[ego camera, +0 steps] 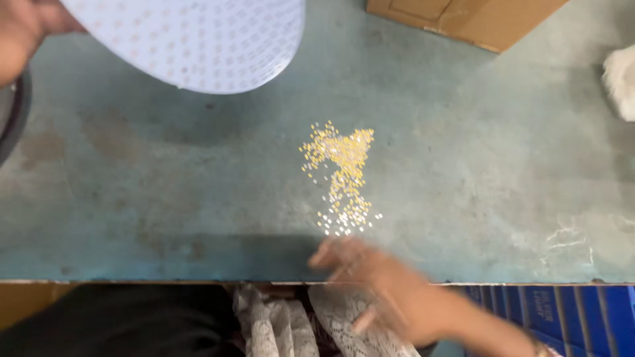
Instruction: The person holds a round LED circuit board steady with one hand and uses tweezers to pick small yellow LED components one at a time from a pile on the workbench, placing each onto empty pads on the board. The board gradually fills with components as the person works around its surface.
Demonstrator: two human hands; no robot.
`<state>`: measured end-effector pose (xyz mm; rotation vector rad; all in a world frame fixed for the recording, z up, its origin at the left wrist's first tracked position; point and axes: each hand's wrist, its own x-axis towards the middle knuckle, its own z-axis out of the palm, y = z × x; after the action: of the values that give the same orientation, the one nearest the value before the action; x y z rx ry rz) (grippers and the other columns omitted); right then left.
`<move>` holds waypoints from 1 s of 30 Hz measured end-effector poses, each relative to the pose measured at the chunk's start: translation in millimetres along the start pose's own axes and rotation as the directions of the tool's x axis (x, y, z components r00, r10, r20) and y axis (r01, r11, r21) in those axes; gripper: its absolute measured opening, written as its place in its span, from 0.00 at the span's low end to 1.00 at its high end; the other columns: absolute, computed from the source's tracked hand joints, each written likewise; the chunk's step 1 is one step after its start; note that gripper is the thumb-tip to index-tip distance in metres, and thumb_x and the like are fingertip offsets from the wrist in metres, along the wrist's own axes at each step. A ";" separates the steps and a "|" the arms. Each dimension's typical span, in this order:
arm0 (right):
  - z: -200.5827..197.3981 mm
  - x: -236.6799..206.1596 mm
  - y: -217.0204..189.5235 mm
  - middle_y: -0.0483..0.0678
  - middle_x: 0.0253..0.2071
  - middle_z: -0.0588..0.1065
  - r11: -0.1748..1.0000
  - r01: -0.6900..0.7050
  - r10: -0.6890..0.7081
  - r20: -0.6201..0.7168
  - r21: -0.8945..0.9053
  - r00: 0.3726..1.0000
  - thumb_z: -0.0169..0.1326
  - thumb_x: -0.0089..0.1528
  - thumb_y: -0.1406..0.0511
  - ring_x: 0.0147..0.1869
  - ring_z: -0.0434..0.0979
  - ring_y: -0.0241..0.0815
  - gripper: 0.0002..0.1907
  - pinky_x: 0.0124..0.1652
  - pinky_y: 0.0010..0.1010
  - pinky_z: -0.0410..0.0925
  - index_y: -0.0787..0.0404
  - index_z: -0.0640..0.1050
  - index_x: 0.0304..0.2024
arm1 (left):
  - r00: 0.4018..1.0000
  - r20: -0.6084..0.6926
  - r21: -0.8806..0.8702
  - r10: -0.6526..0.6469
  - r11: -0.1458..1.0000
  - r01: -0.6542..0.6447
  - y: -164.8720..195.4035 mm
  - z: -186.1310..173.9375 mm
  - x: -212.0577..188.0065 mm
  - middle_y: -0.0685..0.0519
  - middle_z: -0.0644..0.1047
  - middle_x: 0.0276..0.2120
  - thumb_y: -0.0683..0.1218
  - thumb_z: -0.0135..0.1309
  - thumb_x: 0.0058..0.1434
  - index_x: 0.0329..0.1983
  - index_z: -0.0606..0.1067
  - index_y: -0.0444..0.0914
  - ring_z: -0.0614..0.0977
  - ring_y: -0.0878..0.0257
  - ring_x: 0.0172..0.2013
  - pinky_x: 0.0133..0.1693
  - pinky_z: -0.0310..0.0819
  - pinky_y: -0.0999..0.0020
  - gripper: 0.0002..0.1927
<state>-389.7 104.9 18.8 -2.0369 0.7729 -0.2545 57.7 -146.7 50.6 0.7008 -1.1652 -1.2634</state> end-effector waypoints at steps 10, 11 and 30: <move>-20.8 84.2 -3.0 0.63 0.76 0.59 0.939 0.058 -0.142 -0.229 -0.339 0.963 0.57 0.66 0.56 0.81 0.54 0.60 0.31 0.76 0.56 0.47 0.71 0.67 0.63 | 0.998 -0.068 -0.065 -0.013 0.998 0.008 -22.3 -33.1 -13.1 0.45 0.80 0.52 0.46 0.41 0.80 0.54 0.70 0.33 0.84 0.58 0.50 0.50 0.79 0.60 0.12; -23.9 83.0 -3.4 0.64 0.77 0.58 0.942 0.005 -0.106 -0.284 -0.337 0.953 0.56 0.67 0.57 0.81 0.53 0.61 0.31 0.76 0.56 0.46 0.72 0.66 0.63 | 0.997 -0.072 -0.071 -0.016 0.997 0.011 -24.1 -34.3 -17.3 0.45 0.80 0.52 0.46 0.41 0.80 0.54 0.70 0.33 0.84 0.58 0.50 0.50 0.79 0.60 0.12; -57.3 154.0 64.2 0.63 0.76 0.48 0.755 -0.592 0.197 -0.764 -0.281 0.615 0.54 0.66 0.53 0.80 0.40 0.69 0.35 0.69 0.64 0.37 0.65 0.61 0.68 | 0.987 -0.162 -0.119 0.006 0.993 -0.025 -11.0 -59.4 -64.7 0.43 0.78 0.54 0.46 0.38 0.84 0.58 0.66 0.30 0.82 0.57 0.51 0.48 0.78 0.62 0.13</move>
<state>-322.6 -53.8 -19.4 -2.1513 1.9648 -0.6284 115.6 -98.3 4.4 0.6897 -0.9527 -1.2296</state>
